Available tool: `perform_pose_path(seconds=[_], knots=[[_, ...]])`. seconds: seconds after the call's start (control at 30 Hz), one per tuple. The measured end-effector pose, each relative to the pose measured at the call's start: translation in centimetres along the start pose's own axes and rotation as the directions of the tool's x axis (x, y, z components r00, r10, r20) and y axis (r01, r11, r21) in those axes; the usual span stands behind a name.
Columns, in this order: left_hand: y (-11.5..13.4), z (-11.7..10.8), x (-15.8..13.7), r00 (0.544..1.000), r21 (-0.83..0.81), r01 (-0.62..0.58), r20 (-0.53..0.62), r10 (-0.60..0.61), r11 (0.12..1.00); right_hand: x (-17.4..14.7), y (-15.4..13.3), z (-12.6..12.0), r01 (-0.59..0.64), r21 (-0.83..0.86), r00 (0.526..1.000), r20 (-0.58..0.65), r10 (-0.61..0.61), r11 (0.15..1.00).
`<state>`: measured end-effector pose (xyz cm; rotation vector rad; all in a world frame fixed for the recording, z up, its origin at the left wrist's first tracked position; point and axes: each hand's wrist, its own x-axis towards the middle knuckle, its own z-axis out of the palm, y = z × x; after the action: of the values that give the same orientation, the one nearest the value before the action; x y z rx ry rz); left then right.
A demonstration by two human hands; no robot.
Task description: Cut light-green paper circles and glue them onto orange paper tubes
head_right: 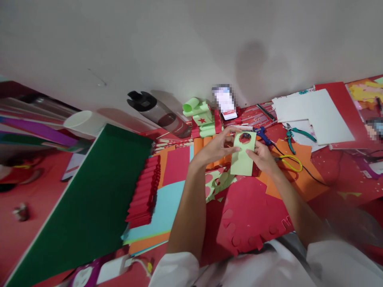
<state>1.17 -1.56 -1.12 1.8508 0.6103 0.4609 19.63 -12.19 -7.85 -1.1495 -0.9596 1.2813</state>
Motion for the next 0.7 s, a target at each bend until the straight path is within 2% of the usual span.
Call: perform_pose_path(seconds=[0.17, 0.3, 0.43, 0.6, 0.7], knots=[[-0.9, 0.3, 0.1, 1.0, -0.026, -0.002, -0.001, 0.002, 1.0, 0.2, 0.1, -0.1, 0.021, 0.0, 1.0, -0.005, -0.021, 1.0], [-0.9, 0.7, 0.3, 1.0, -0.12, -0.019, -0.018, 0.017, 0.993, 0.4, 0.3, -0.5, 0.025, -0.062, 0.996, -0.088, -0.031, 0.998], [-1.0, 0.7, 0.4, 0.998, 0.005, -0.037, -0.045, 0.038, 0.999, 0.6, 0.4, -1.3, 0.013, -0.124, 0.991, -0.131, -0.03, 0.992], [-1.2, -0.7, -0.7, 0.998, 0.152, -0.054, -0.013, 0.056, 0.987, 0.8, 0.0, -2.7, -0.043, -0.209, 0.999, -0.025, 0.039, 0.977], [-1.0, -1.4, -1.8, 0.999, 0.217, 0.026, -0.041, -0.018, 0.976, 0.7, -0.3, -3.3, -0.016, -0.294, 0.999, 0.028, 0.025, 0.956]])
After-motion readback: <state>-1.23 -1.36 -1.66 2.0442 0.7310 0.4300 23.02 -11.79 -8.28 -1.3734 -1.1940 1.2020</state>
